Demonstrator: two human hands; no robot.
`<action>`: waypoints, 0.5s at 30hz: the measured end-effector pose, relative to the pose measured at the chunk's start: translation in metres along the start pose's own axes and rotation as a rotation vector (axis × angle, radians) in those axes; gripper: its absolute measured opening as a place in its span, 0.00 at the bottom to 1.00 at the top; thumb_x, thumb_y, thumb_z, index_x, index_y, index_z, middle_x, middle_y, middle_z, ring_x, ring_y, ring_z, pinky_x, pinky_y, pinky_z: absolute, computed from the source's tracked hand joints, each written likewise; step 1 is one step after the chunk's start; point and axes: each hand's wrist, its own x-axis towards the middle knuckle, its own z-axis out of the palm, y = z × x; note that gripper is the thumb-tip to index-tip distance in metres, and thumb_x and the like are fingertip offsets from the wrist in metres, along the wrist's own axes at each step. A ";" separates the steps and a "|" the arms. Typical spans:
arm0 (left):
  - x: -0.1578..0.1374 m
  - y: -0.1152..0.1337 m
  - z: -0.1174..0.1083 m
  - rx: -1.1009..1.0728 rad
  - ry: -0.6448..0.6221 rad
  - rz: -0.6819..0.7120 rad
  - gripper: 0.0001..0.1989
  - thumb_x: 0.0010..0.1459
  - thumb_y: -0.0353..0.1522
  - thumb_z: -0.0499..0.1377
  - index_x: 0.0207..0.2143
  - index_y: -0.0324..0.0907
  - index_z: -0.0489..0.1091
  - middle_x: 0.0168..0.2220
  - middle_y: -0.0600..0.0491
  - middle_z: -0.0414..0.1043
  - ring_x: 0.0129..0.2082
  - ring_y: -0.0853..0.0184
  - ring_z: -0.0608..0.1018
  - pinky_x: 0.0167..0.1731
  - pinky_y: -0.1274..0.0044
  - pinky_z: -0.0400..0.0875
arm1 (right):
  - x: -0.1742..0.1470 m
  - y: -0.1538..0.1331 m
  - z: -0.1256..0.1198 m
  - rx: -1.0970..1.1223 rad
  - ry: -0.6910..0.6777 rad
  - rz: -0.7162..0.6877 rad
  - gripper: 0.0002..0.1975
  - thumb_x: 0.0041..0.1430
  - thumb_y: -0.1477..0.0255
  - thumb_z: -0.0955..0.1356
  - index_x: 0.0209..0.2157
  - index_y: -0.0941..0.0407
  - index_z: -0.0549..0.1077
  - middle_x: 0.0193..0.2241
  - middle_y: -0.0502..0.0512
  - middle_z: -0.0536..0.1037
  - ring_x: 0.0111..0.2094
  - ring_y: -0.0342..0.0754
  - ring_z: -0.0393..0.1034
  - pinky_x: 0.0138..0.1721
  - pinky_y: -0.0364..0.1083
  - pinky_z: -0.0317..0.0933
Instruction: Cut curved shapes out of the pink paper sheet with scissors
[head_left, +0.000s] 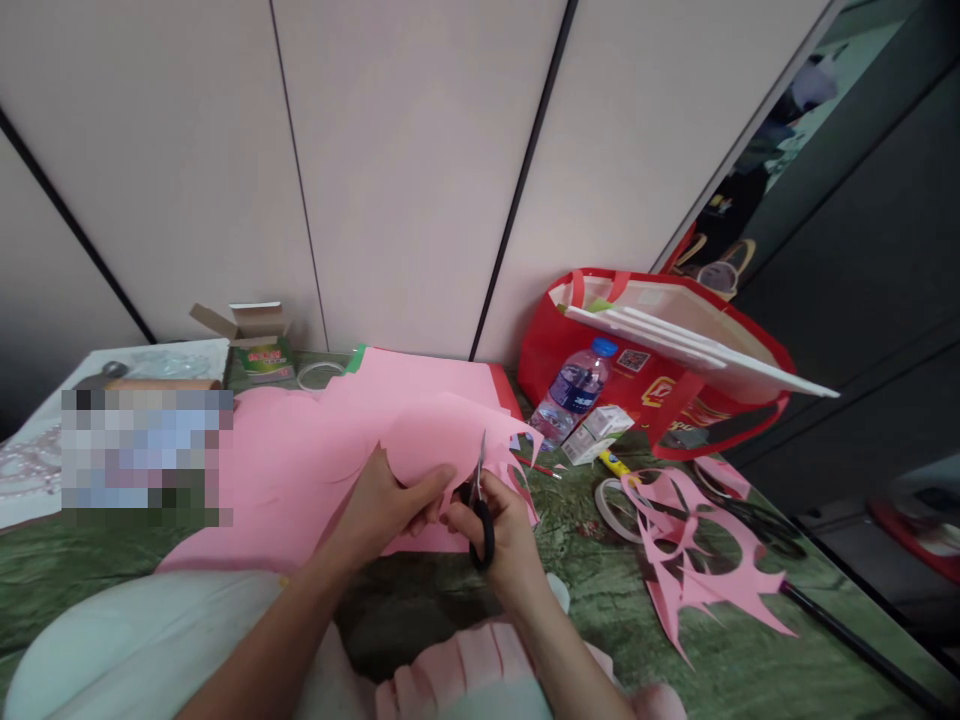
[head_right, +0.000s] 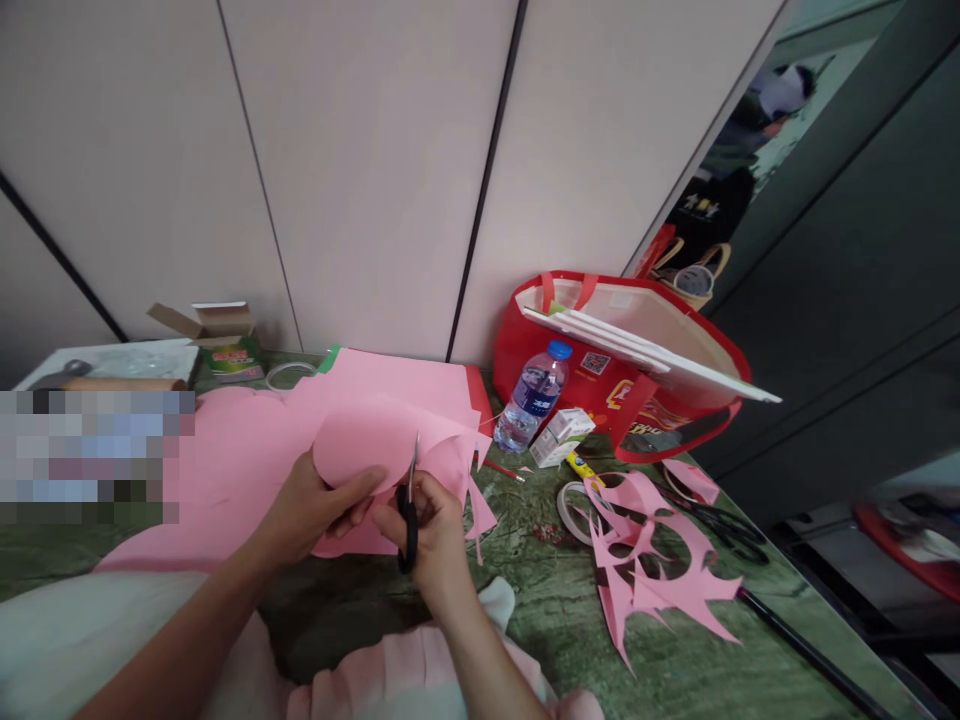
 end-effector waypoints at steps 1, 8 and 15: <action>0.000 0.000 0.000 -0.012 -0.005 -0.005 0.19 0.51 0.37 0.59 0.12 0.38 0.63 0.10 0.58 0.61 0.09 0.78 0.61 0.08 0.83 0.55 | 0.000 -0.001 0.000 -0.002 -0.004 -0.010 0.16 0.39 0.64 0.75 0.22 0.56 0.66 0.16 0.43 0.66 0.18 0.40 0.58 0.21 0.41 0.54; 0.000 -0.002 -0.001 -0.013 -0.015 -0.003 0.19 0.52 0.38 0.59 0.13 0.38 0.65 0.10 0.58 0.61 0.09 0.77 0.61 0.09 0.84 0.56 | -0.001 -0.004 0.000 -0.101 0.010 -0.041 0.16 0.41 0.64 0.75 0.20 0.56 0.65 0.15 0.43 0.62 0.18 0.40 0.56 0.20 0.40 0.50; 0.000 -0.004 -0.002 0.012 -0.006 0.004 0.20 0.52 0.39 0.59 0.12 0.38 0.64 0.10 0.58 0.61 0.09 0.77 0.61 0.09 0.83 0.55 | -0.001 -0.002 -0.001 -0.087 0.024 -0.008 0.15 0.39 0.64 0.75 0.21 0.56 0.68 0.14 0.42 0.61 0.16 0.39 0.54 0.17 0.40 0.52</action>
